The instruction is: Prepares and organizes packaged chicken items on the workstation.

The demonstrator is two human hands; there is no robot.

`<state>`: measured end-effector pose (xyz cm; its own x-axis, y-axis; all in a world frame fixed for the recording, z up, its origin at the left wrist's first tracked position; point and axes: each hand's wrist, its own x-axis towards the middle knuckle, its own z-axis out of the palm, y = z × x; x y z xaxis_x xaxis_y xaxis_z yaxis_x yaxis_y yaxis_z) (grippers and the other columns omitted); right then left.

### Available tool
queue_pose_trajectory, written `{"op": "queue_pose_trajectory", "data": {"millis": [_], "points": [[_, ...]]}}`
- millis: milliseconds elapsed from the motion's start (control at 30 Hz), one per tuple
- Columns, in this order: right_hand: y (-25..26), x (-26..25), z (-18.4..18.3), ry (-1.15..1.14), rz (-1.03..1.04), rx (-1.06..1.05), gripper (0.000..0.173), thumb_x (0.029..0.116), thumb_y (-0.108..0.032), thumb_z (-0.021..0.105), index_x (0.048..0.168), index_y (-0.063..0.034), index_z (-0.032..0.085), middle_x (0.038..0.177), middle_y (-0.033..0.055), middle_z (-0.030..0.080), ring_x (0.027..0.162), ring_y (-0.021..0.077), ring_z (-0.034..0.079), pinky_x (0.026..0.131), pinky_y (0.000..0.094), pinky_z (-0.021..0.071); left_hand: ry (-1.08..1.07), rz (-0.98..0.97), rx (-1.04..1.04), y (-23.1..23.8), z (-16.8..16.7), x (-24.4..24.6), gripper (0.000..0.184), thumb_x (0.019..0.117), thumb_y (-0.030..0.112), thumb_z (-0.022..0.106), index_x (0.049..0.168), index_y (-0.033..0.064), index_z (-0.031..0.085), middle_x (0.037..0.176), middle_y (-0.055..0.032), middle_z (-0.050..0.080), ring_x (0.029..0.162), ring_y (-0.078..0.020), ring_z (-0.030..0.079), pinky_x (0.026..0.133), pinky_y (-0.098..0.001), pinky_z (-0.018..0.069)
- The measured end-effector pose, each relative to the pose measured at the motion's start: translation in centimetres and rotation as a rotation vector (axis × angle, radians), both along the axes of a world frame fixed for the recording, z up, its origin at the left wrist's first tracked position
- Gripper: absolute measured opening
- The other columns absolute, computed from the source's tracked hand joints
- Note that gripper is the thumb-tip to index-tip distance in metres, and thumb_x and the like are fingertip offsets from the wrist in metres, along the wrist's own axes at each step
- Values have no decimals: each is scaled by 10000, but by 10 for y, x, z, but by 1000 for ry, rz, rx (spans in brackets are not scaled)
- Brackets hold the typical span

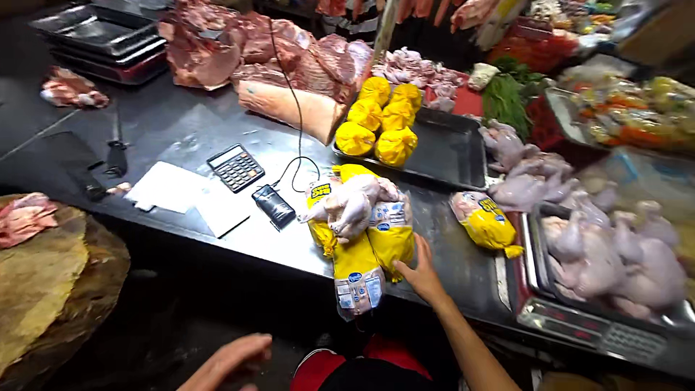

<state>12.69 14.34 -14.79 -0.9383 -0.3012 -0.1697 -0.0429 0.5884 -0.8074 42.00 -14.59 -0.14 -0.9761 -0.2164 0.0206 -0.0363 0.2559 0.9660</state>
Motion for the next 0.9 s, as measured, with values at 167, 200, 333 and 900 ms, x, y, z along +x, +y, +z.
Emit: {"op": "queue_pose_trajectory", "data": {"millis": [167, 200, 333, 900], "points": [[-48, -26, -9, 89, -132, 231, 1264, 687, -623, 850, 1650, -116, 206, 1687, 258, 158, 1526, 465, 245, 1174, 678, 296, -355, 268, 84, 37, -128, -83, 570, 968, 231, 659, 1446, -33, 498, 1392, -258, 571, 1118, -319, 671, 929, -480, 573], [-55, -33, -12, 57, -149, 228, 1302, 670, -645, 851, 1660, -144, 168, 1691, 247, 152, 1518, 457, 272, 1161, 664, 335, -404, 248, 86, 46, -151, -98, 677, 961, 276, 692, 1511, -17, 430, 1469, -283, 508, 1221, -382, 619, 997, -534, 534], [-40, -51, -32, 52, -183, -83, 1357, 612, -505, 935, 1642, -66, 168, 1599, 257, 347, 1411, 384, 459, 1119, 544, 461, -395, 269, 164, 81, -197, -148, 889, 901, 288, 754, 1606, 42, 273, 1474, -268, 509, 1237, -366, 612, 1019, -530, 523], [119, -75, 28, -484, -280, -738, 438, 1124, -121, 219, 1441, 87, 439, 1326, 202, 630, 1170, 160, 634, 965, 271, 525, -594, 88, -305, 172, -173, -236, 1052, 824, 622, 753, 1538, -48, 371, 1485, -283, 498, 1367, -374, 526, 1149, -526, 427]]}}
